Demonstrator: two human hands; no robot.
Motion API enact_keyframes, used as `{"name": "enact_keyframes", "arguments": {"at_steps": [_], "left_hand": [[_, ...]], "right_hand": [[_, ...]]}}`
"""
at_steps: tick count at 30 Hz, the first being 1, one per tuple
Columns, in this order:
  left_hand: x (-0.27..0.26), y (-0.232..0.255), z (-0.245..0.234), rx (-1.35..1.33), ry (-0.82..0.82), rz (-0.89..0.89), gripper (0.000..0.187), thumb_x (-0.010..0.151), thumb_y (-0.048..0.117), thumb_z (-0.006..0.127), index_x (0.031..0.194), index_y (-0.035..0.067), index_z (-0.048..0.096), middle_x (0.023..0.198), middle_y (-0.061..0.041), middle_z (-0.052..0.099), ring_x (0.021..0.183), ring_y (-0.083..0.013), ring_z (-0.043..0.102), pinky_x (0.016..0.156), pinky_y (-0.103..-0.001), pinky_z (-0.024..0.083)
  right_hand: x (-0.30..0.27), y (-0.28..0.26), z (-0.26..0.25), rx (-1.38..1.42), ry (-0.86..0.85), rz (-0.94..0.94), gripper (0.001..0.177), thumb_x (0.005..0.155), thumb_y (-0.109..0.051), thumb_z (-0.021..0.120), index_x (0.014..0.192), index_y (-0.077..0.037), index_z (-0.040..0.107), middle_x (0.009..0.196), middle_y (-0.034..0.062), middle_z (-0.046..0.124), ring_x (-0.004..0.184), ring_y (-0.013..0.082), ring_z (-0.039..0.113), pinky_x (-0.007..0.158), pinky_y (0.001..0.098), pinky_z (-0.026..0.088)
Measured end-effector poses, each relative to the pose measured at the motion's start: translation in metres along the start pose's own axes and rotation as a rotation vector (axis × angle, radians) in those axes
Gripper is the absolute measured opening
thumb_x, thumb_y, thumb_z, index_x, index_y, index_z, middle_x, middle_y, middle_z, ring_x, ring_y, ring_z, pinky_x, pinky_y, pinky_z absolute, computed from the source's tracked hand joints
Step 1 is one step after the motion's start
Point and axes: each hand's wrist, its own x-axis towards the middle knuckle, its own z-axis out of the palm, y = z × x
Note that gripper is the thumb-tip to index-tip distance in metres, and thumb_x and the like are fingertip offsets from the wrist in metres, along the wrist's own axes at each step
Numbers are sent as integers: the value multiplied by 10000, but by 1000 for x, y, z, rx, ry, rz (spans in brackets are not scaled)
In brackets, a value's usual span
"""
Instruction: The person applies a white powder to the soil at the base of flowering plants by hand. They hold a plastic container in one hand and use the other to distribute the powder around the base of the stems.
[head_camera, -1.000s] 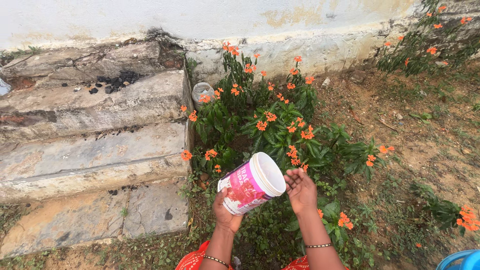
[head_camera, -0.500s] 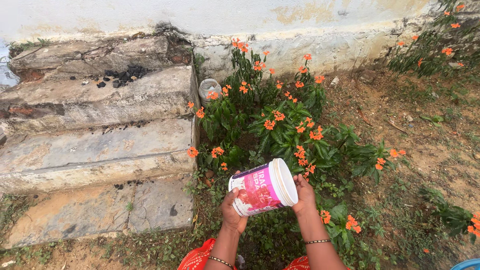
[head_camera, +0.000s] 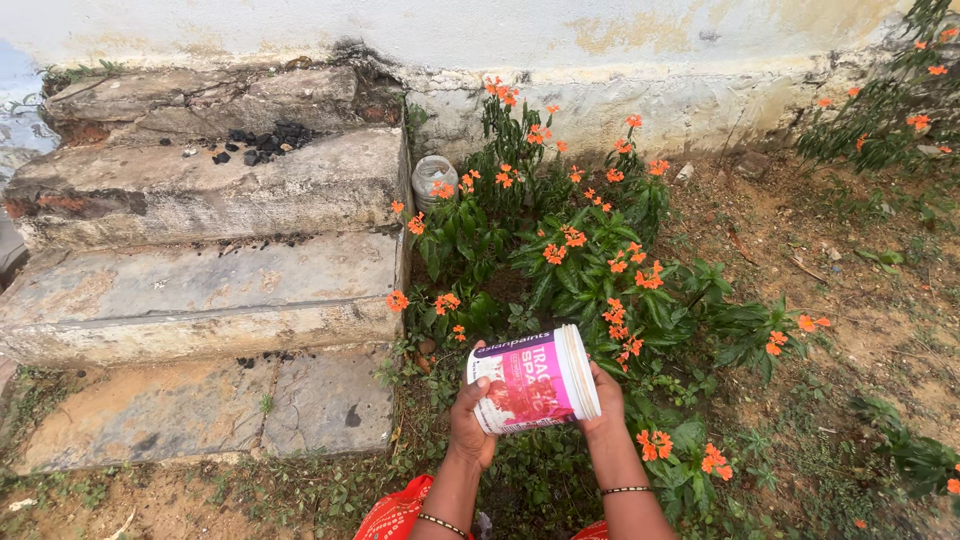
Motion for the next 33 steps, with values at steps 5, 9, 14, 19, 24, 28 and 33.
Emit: {"name": "enact_keyframes", "arguments": {"at_steps": [5, 9, 14, 19, 24, 28, 33], "left_hand": [[-2, 7, -3, 68, -1, 31, 1173, 592, 505, 738, 1605, 195, 235, 1467, -208, 507, 1387, -384, 500, 1136, -585, 435], [-3, 12, -7, 92, 10, 36, 1192, 594, 528, 738, 1616, 204, 215, 1494, -192, 483, 1405, -375, 481, 1150, -580, 413], [-2, 17, -9, 135, 31, 50, 1219, 582, 556, 734, 1620, 201, 203, 1498, -199, 483, 1412, -374, 473, 1149, -565, 402], [-6, 23, -6, 144, 36, 64, 1226, 577, 548, 736, 1618, 195, 194, 1494, -205, 482, 1415, -375, 473, 1158, -555, 401], [-9, 29, -3, 157, 44, 49, 1232, 562, 530, 734, 1615, 191, 190, 1477, -214, 483, 1399, -384, 493, 1143, -565, 429], [-5, 24, -8, 149, 29, 59, 1219, 586, 520, 728, 1628, 180, 193, 1484, -210, 487, 1381, -357, 508, 1124, -547, 429], [6, 7, -27, -149, -11, -32, 962, 691, 508, 723, 1511, 138, 382, 1357, -188, 622, 1272, -331, 623, 1068, -538, 522]], "right_hand": [[6, 9, -1, -109, -83, -84, 334, 1075, -170, 479, 1210, 99, 624, 1065, 201, 725, 870, 273, 733, 778, 402, 634], [10, 12, -1, -97, -29, -87, 334, 1078, -202, 474, 1177, 70, 641, 1052, 179, 726, 858, 258, 732, 771, 387, 629], [9, 17, 4, -145, -70, -103, 299, 1045, -126, 495, 1183, 94, 644, 1058, 207, 728, 859, 272, 730, 753, 394, 640], [-10, 18, 18, -80, -36, -36, 287, 1043, -99, 476, 1192, 94, 628, 1063, 222, 724, 867, 277, 736, 740, 400, 646], [-22, 18, 24, 10, 35, 63, 344, 1027, -127, 402, 1192, 59, 640, 1078, 205, 728, 897, 278, 737, 789, 407, 634], [-24, 16, 22, 33, -9, 69, 335, 1030, -144, 423, 1214, 45, 629, 1106, 192, 725, 958, 286, 726, 872, 436, 616], [-28, -6, 25, 81, -112, 69, 291, 1037, -168, 438, 1131, 25, 634, 1048, 146, 719, 923, 228, 718, 792, 367, 646]]}}
